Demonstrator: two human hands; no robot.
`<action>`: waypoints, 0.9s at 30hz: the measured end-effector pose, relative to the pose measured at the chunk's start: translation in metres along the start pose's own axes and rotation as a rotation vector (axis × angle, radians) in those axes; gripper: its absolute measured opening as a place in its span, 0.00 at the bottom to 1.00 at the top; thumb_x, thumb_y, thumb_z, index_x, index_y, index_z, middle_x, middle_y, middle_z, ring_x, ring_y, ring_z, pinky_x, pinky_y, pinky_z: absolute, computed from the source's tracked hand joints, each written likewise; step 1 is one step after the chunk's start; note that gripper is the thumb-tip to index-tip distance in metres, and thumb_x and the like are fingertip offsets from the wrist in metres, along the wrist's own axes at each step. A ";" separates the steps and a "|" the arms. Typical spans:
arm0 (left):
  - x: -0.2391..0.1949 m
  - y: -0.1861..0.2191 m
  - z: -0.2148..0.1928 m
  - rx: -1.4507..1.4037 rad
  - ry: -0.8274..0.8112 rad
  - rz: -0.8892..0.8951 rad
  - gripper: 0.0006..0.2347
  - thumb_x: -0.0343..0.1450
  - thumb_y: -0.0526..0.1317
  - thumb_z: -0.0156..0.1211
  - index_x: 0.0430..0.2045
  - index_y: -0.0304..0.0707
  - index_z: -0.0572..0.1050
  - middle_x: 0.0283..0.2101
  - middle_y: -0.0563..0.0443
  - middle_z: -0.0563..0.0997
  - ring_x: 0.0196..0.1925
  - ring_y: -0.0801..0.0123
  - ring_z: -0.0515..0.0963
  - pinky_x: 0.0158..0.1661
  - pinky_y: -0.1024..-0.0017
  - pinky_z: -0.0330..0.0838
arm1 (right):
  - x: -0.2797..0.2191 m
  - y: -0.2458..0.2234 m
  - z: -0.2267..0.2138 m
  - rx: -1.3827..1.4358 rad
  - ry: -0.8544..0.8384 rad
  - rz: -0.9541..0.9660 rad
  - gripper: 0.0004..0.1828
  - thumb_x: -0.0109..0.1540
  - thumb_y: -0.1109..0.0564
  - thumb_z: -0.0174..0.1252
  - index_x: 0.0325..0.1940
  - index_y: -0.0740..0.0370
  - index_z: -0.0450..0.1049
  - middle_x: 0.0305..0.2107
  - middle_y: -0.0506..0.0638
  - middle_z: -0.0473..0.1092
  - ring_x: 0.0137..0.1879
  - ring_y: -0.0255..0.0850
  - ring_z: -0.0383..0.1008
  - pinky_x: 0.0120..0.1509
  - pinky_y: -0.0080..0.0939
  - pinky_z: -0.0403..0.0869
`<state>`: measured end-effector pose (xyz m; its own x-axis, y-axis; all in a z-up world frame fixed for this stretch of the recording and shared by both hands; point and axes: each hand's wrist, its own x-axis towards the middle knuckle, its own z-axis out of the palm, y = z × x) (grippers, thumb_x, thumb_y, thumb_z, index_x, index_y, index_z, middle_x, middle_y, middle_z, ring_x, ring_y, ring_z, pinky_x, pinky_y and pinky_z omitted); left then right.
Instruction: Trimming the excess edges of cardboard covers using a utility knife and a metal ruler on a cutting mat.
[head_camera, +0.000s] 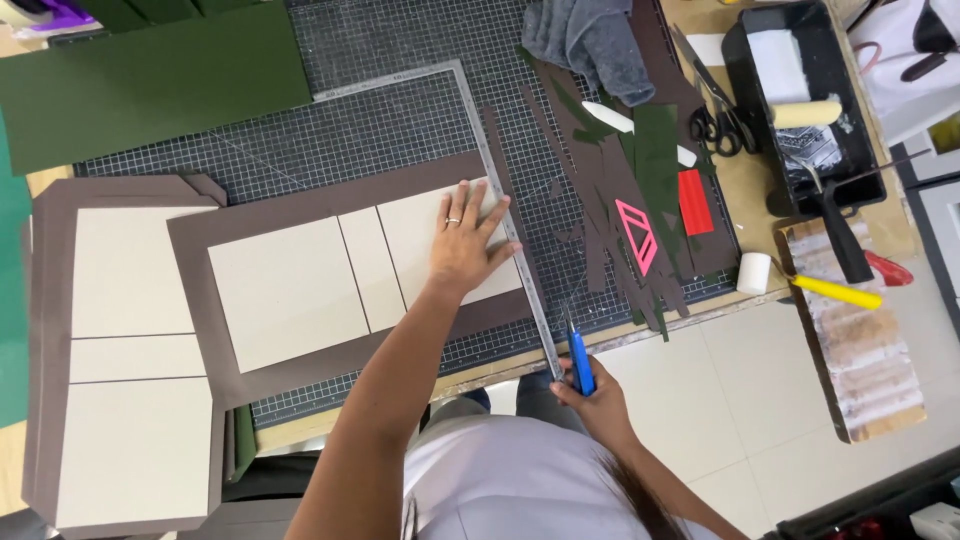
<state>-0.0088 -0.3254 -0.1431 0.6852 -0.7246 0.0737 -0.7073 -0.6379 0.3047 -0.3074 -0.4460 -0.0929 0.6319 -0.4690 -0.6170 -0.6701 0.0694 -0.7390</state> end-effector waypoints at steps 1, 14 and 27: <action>-0.001 0.001 -0.001 -0.015 -0.018 -0.007 0.34 0.74 0.70 0.34 0.73 0.59 0.55 0.78 0.44 0.48 0.80 0.48 0.39 0.74 0.48 0.32 | -0.002 -0.004 -0.001 -0.018 -0.019 0.016 0.24 0.57 0.57 0.69 0.57 0.58 0.77 0.23 0.47 0.69 0.31 0.40 0.78 0.44 0.42 0.84; 0.046 0.034 -0.008 0.072 -0.203 -0.075 0.33 0.75 0.65 0.37 0.72 0.46 0.57 0.78 0.46 0.47 0.79 0.42 0.33 0.73 0.43 0.27 | -0.010 -0.011 -0.003 0.198 -0.091 0.030 0.13 0.59 0.65 0.66 0.42 0.62 0.69 0.32 0.61 0.79 0.44 0.51 0.87 0.41 0.45 0.85; 0.052 0.031 -0.004 -0.028 -0.162 -0.057 0.24 0.78 0.49 0.42 0.70 0.45 0.55 0.76 0.50 0.54 0.79 0.49 0.42 0.74 0.45 0.32 | -0.010 -0.008 -0.009 0.387 -0.006 -0.029 0.14 0.60 0.67 0.65 0.42 0.61 0.66 0.28 0.59 0.75 0.43 0.55 0.85 0.40 0.46 0.84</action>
<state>0.0056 -0.3824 -0.1257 0.6857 -0.7213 -0.0980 -0.6611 -0.6734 0.3308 -0.3118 -0.4492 -0.0780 0.6516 -0.4703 -0.5952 -0.4565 0.3836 -0.8028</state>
